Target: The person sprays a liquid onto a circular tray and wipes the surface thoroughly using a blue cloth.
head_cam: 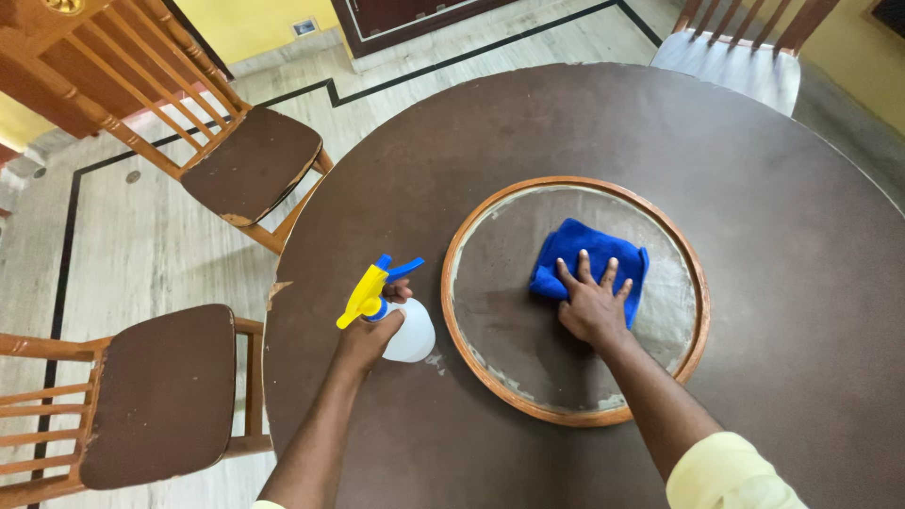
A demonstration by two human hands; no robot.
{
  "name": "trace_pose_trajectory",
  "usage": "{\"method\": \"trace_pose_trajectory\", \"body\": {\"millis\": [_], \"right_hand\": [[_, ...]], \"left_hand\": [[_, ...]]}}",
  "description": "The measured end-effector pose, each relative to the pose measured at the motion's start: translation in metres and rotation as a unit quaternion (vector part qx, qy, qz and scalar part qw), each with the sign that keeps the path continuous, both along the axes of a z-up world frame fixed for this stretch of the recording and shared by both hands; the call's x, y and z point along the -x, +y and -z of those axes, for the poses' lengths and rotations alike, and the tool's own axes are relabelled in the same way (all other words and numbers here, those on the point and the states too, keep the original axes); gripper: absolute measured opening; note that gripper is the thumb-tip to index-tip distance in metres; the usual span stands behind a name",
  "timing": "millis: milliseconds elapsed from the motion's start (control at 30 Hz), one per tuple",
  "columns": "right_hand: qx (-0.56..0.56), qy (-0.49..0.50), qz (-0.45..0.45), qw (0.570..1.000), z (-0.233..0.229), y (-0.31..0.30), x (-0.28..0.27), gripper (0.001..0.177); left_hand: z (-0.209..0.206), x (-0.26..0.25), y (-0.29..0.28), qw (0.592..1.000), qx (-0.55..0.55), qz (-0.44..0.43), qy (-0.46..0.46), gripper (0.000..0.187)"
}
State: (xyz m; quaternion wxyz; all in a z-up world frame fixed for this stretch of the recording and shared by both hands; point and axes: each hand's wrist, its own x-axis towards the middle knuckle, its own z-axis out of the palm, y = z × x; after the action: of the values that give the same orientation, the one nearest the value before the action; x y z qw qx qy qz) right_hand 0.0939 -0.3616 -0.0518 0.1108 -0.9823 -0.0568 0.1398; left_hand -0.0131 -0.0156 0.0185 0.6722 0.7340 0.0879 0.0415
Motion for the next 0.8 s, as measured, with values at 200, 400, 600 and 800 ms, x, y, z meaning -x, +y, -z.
{"method": "trace_pose_trajectory", "body": {"millis": [200,400,600,800], "right_hand": [[-0.01,-0.003,-0.036,0.999,-0.001,0.029,0.003,0.085],[-0.002,0.007,-0.057,0.998,-0.006,0.062,0.003,0.085],[-0.018,0.004,-0.07,0.997,-0.012,0.089,0.006,0.083],[-0.028,0.002,-0.093,0.995,-0.019,0.109,0.002,0.083]], "left_hand": [[0.008,-0.001,0.002,1.0,0.012,0.011,-0.019,0.043],[0.012,0.0,0.004,1.0,0.024,0.006,-0.013,0.044],[0.02,-0.002,0.006,0.999,-0.001,0.028,-0.034,0.045],[0.017,0.0,0.005,1.0,0.003,0.02,-0.007,0.042]]}}
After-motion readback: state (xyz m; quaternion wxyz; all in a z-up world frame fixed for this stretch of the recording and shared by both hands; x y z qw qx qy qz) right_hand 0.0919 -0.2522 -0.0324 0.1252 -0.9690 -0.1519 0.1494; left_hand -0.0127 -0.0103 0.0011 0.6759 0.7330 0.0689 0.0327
